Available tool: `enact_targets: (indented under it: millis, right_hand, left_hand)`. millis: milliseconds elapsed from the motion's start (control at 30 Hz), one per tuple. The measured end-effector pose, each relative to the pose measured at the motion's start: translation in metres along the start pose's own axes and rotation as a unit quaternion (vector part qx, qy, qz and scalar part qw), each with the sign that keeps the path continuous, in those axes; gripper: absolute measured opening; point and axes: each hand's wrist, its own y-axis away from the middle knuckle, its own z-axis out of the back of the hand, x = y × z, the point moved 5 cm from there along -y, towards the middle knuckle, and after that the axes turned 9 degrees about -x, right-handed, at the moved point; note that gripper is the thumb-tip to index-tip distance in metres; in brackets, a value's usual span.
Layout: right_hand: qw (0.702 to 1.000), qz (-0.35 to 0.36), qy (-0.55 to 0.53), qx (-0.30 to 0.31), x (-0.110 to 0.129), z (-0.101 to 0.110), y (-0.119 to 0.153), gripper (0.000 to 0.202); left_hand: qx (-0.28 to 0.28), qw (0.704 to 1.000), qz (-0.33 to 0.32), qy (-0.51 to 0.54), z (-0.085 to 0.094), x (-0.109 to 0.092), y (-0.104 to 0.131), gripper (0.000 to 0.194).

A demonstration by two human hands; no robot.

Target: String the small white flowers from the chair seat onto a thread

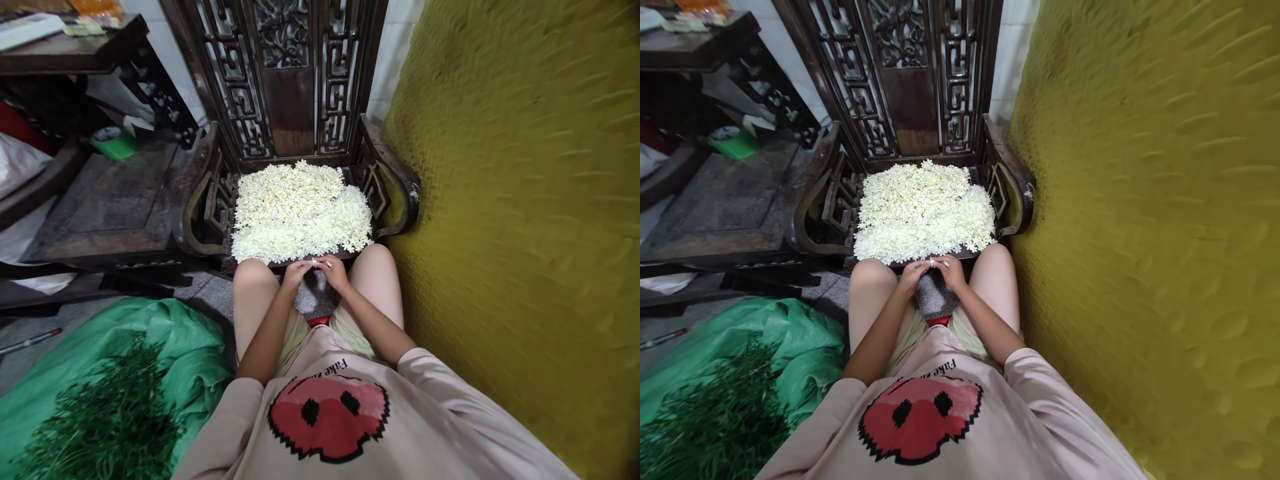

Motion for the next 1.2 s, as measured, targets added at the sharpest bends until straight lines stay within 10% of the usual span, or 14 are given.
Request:
enact_targets:
  millis: [467, 1200]
  right_hand:
    - [0.996, -0.027, -0.087, 0.007, -0.0035, -0.0015, -0.0041, 0.024]
    - [0.980, -0.116, -0.160, 0.000, -0.0044, -0.0046, -0.0023, 0.032]
  left_hand:
    - [0.014, 0.972, 0.185, 0.142, -0.0053, 0.0089, 0.0069, 0.025]
    - [0.019, 0.985, 0.127, 0.118, -0.0067, 0.0040, 0.0070, 0.027]
